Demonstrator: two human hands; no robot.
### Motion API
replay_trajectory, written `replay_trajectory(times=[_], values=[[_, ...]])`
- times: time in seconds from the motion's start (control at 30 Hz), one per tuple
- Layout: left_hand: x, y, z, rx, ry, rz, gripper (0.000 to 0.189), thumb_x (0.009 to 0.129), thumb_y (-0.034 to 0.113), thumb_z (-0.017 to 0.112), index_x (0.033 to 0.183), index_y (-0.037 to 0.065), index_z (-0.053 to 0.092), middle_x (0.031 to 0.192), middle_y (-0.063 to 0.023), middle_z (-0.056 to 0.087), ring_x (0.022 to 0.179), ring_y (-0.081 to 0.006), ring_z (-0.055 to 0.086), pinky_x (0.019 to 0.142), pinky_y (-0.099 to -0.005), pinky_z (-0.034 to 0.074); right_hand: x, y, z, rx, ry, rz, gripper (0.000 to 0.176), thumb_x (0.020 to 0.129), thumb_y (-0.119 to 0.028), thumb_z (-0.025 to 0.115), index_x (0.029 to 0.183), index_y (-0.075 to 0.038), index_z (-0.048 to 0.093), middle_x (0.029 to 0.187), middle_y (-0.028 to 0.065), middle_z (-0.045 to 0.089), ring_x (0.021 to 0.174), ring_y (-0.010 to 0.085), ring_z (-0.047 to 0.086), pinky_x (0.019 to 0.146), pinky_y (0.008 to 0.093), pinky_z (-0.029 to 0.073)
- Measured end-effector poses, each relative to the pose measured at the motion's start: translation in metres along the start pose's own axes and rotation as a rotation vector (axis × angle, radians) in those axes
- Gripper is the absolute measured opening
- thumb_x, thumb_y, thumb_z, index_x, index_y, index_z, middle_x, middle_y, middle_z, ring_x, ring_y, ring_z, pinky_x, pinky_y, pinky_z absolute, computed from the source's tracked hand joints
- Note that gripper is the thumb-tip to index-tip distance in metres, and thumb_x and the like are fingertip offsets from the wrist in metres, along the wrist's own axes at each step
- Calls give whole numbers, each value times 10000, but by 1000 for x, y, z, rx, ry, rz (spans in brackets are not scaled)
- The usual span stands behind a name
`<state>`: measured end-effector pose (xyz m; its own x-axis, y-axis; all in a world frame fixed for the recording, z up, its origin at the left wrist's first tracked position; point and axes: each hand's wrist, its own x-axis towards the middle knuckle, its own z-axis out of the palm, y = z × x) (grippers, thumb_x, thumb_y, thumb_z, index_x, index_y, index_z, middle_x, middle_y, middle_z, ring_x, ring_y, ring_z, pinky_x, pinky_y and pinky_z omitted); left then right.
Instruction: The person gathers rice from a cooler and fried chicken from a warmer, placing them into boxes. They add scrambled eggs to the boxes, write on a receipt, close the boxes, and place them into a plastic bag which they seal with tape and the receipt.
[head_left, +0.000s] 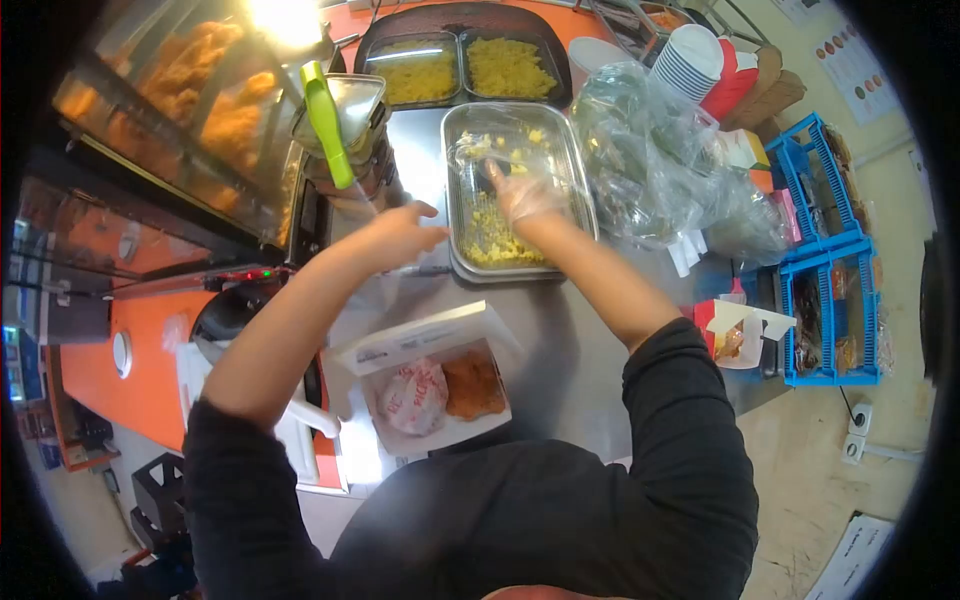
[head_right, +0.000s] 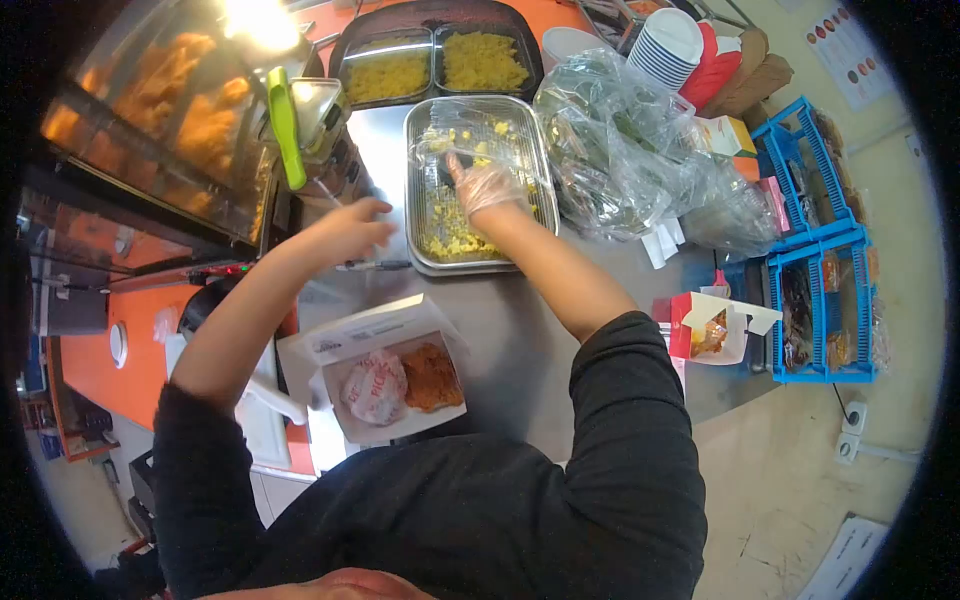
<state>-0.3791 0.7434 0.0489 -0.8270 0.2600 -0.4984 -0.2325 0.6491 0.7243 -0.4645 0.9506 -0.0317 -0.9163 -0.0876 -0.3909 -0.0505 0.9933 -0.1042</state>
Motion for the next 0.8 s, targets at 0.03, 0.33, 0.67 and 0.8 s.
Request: replay_trajectory(times=[0.03, 0.33, 0.67, 0.8], values=[[20, 4, 11, 35, -53, -122, 549, 803, 262, 617, 1181, -84, 422, 883, -163, 637, 720, -196, 620, 643, -332, 494, 1, -2, 0, 186, 8, 113, 560, 923, -465, 316, 1307, -71, 423, 1298, 187, 448, 1170, 325, 464, 987, 408, 362], [58, -10, 54, 88, -33, -65, 509, 784, 65, 529, 1127, -215, 279, 697, -217, 612, 491, -247, 617, 423, -323, 491, 47, -2, 25, 409, 87, -37, 568, 936, -461, 266, 1409, -151, 211, 1360, 193, 373, 1216, 348, 409, 1024, 401, 321], [71, -15, 58, -207, 9, -110, 478, 791, 31, 495, 1178, -106, 250, 784, -209, 598, 533, -226, 634, 418, -300, 519, 1, 8, -33, -9, -55, 113, 457, 931, -149, 294, 1386, -155, 253, 1303, 175, 450, 1104, 344, 514, 927, 431, 405], [72, -18, 62, -301, 60, -121, 495, 799, 34, 482, 1208, -83, 230, 808, -211, 595, 529, -222, 631, 420, -301, 519, -44, 21, -7, -219, -244, -135, 430, 924, -206, 359, 1342, -116, 308, 1209, 221, 512, 1081, 336, 530, 906, 401, 418]])
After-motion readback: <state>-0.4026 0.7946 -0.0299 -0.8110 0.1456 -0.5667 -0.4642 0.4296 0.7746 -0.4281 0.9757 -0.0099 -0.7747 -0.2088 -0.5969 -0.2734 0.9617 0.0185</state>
